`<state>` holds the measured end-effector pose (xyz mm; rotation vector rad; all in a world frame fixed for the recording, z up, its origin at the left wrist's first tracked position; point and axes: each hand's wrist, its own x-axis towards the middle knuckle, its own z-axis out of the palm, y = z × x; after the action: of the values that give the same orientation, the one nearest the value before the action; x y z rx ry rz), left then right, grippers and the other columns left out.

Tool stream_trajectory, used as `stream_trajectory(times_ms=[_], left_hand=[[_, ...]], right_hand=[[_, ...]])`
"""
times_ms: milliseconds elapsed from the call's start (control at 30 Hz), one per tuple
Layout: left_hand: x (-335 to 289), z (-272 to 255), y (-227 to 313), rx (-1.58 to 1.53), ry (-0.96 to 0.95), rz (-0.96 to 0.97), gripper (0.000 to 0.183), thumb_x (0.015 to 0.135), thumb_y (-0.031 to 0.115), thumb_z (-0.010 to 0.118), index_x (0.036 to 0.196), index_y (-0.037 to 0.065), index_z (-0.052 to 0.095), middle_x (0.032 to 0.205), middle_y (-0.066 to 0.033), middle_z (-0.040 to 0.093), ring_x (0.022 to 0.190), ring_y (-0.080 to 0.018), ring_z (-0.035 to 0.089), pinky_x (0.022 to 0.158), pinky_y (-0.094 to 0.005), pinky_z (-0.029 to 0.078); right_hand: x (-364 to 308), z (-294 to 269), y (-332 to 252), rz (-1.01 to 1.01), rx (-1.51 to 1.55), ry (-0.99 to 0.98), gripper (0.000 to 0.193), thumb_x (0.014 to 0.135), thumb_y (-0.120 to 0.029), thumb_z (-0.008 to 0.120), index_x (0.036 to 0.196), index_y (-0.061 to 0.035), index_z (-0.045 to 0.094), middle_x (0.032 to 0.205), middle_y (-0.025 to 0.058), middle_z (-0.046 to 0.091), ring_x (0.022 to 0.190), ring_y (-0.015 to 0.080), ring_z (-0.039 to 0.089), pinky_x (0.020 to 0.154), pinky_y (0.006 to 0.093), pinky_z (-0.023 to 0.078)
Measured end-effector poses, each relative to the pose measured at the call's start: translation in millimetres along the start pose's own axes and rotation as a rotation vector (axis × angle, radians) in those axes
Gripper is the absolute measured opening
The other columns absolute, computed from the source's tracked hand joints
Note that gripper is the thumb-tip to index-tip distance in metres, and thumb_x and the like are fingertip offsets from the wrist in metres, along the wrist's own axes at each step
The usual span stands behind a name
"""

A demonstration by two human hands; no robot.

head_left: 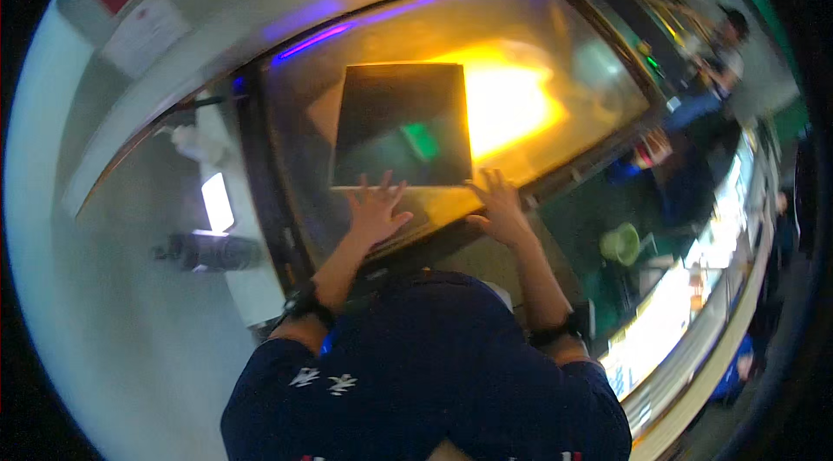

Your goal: Operating an industrial LED exposure machine to process circuit boards.

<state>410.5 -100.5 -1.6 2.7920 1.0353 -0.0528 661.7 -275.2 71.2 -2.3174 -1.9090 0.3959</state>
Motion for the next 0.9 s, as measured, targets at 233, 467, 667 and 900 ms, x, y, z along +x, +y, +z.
stream_trajectory(times_ms=[233,467,667,900], left_hand=[[55,-4,-27,-0.004,0.037,-0.378,0.073,0.091,0.070,0.041,0.154,0.032,0.033,0.165,-0.0046,0.015,0.146,-0.0524,0.011,0.105,-0.0811,0.011],[65,3,-6,0.030,0.004,-0.419,0.073,0.092,0.070,0.039,0.155,0.033,0.030,0.166,-0.0035,0.011,0.147,-0.0505,0.010,0.107,-0.0786,0.011],[71,5,18,0.047,-0.067,-0.457,0.074,0.093,0.070,0.036,0.157,0.035,0.024,0.167,-0.0010,0.007,0.148,-0.0500,0.003,0.109,-0.0776,0.008],[65,8,34,0.095,-0.039,-0.480,0.076,0.096,0.067,0.033,0.159,0.027,0.018,0.167,-0.0050,-0.001,0.149,-0.0489,-0.002,0.109,-0.0765,0.003]], right_hand=[[39,-200,0,-0.194,0.025,0.834,0.067,0.082,-0.016,0.071,0.144,-0.0083,0.045,0.157,0.0229,0.028,0.147,0.0418,0.022,0.119,0.0542,0.019],[57,-377,40,-0.322,-0.233,1.263,0.069,0.075,-0.026,0.085,0.136,-0.0166,0.054,0.131,0.0126,0.059,0.123,0.0273,0.054,0.106,0.0432,0.038],[66,-388,50,-0.175,-0.238,1.188,0.034,0.071,-0.021,0.082,0.095,-0.0107,0.061,0.098,0.0090,0.063,0.103,0.0279,0.059,0.097,0.0441,0.041],[16,-299,85,-0.274,-0.045,1.209,0.031,0.063,-0.031,0.077,0.088,-0.0182,0.063,0.091,-0.0004,0.060,0.099,0.0224,0.056,0.103,0.0536,0.032]])
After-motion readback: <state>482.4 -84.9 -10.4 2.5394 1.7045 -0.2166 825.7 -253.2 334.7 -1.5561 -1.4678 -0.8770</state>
